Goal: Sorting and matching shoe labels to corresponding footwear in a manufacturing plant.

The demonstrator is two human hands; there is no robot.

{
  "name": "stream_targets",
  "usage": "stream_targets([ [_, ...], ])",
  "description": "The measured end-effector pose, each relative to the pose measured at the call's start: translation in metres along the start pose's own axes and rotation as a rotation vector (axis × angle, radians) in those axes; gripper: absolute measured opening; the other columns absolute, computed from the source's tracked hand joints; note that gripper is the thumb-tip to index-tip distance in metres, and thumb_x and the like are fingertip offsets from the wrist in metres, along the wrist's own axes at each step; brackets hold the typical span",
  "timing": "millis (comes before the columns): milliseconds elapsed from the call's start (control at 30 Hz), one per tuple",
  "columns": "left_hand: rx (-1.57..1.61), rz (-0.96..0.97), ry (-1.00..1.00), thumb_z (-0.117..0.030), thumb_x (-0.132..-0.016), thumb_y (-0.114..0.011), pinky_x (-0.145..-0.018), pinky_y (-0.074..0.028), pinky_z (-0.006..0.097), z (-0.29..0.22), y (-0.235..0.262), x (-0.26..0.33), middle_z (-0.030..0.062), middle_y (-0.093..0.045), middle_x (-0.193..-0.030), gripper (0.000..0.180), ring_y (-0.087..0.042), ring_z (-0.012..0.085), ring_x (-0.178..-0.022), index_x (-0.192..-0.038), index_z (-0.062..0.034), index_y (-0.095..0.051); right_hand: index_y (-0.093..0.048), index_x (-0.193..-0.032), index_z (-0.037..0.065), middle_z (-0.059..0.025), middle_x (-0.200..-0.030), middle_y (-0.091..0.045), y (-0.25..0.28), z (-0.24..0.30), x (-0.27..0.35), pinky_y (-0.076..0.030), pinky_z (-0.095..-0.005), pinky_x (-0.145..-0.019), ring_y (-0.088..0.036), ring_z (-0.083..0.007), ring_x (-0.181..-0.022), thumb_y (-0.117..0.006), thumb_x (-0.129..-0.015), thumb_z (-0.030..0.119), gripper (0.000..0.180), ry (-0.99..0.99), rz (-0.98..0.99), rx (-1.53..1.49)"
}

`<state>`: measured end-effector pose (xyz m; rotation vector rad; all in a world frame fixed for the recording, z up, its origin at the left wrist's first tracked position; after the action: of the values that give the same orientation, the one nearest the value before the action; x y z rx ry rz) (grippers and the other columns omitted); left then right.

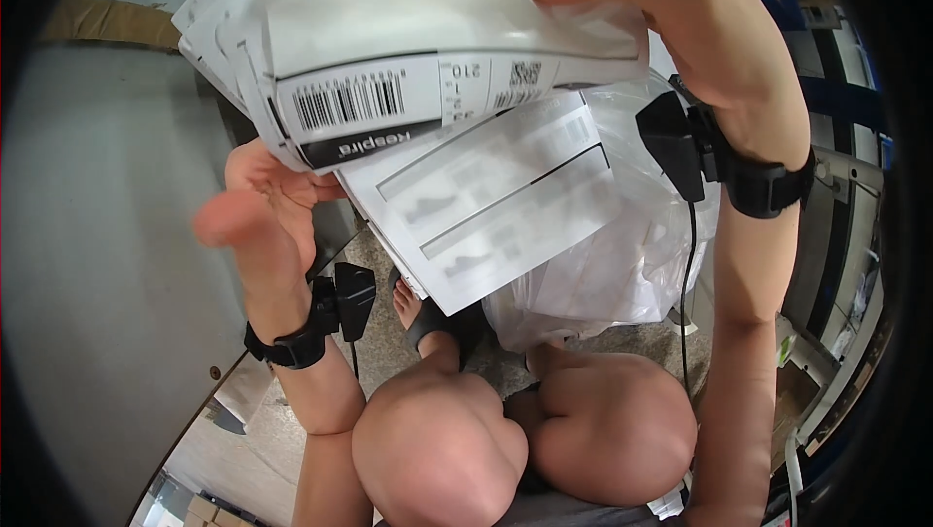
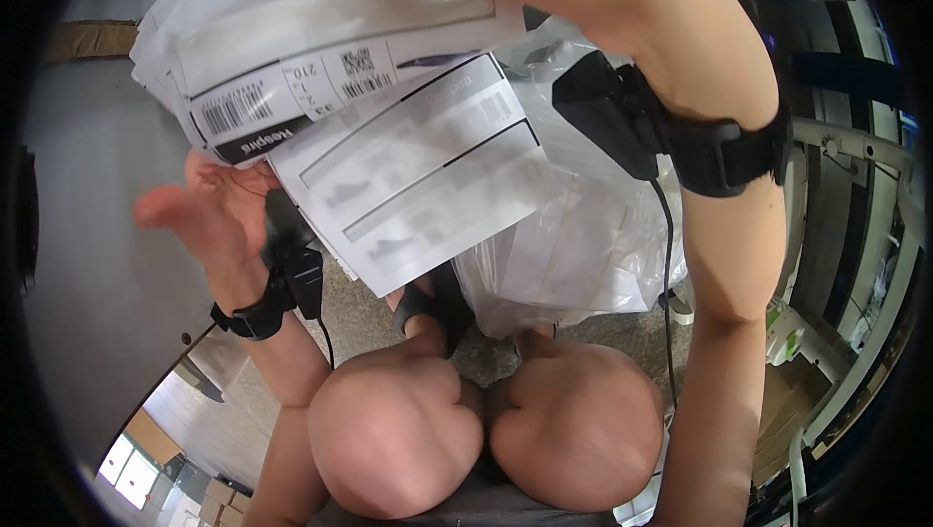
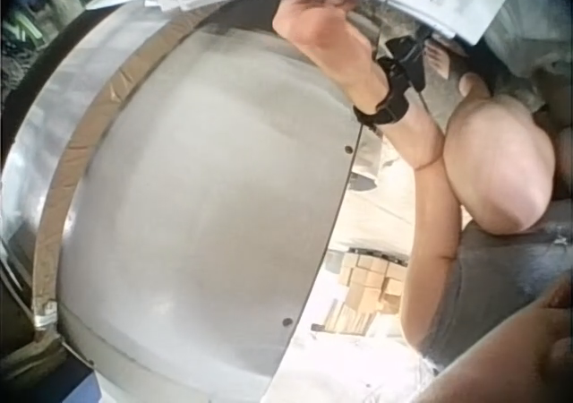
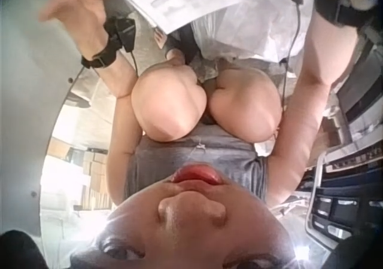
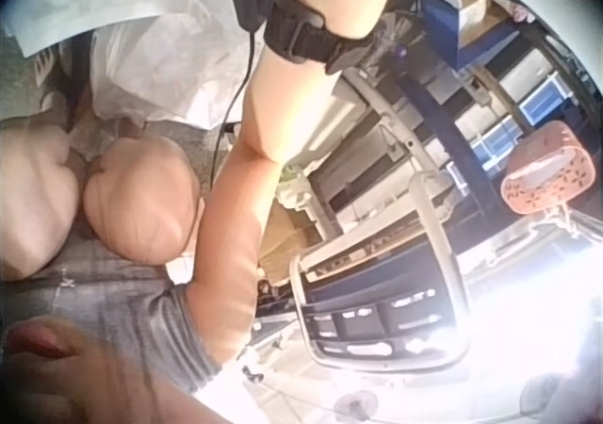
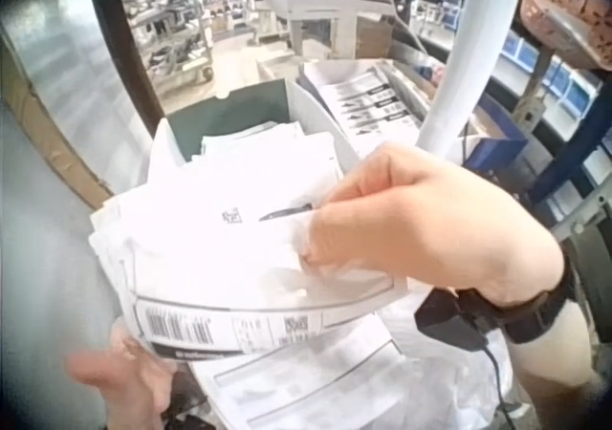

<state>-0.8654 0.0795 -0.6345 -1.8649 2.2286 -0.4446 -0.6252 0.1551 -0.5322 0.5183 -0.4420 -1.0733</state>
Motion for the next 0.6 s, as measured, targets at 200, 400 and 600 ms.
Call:
stream_targets([
  [200,-0.225,-0.23,0.016,-0.037,-0.084,-0.076,-0.06,-0.044,0.02,-0.022,-0.02,0.0,0.0029,-0.067,-0.083,0.043,-0.056,0.0062,-0.07,-0.092,0.0043,-0.068,-0.067,-0.093,-0.002,-0.0036,-0.082,-0.068,-0.014,0.042,-0.006,-0.047,-0.0211,-0.061,-0.061,-0.0112,-0.069,-0.06,-0.089,0.008,0.013,0.356,0.061,0.281],
  [400,-0.396,-0.409,0.18,-0.039,-0.092,-0.067,-0.052,-0.037,0.02,-0.02,-0.004,0.0,-0.0033,-0.058,-0.063,0.045,-0.046,0.0027,-0.059,-0.069,0.0005,-0.068,-0.069,-0.102,0.003,-0.0064,-0.087,-0.068,0.004,0.029,0.005,-0.049,-0.0228,-0.067,-0.064,-0.0167,-0.077,-0.06,-0.092,0.018,0.019,0.152,-0.327,0.06],
  [600,-0.253,-0.437,0.137,-0.038,-0.095,-0.062,-0.052,-0.032,0.02,-0.016,-0.008,-0.008,-0.0037,-0.058,-0.064,0.046,-0.042,0.0024,-0.058,-0.07,0.0004,-0.068,-0.06,-0.111,-0.01,-0.0123,-0.106,-0.064,0.019,0.027,0.071,-0.045,-0.0321,-0.092,-0.061,-0.0208,-0.1,-0.068,-0.087,0.017,0.037,0.112,-0.523,0.147],
])
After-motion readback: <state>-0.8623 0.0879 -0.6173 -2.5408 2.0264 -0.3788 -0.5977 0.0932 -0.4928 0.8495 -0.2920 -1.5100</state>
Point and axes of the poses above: each hand's wrist, its own x-axis away from the middle knuckle, its own y-axis out of the back of the hand, z = x × y, the point moved 10 cm from there along -x, towards the middle knuckle
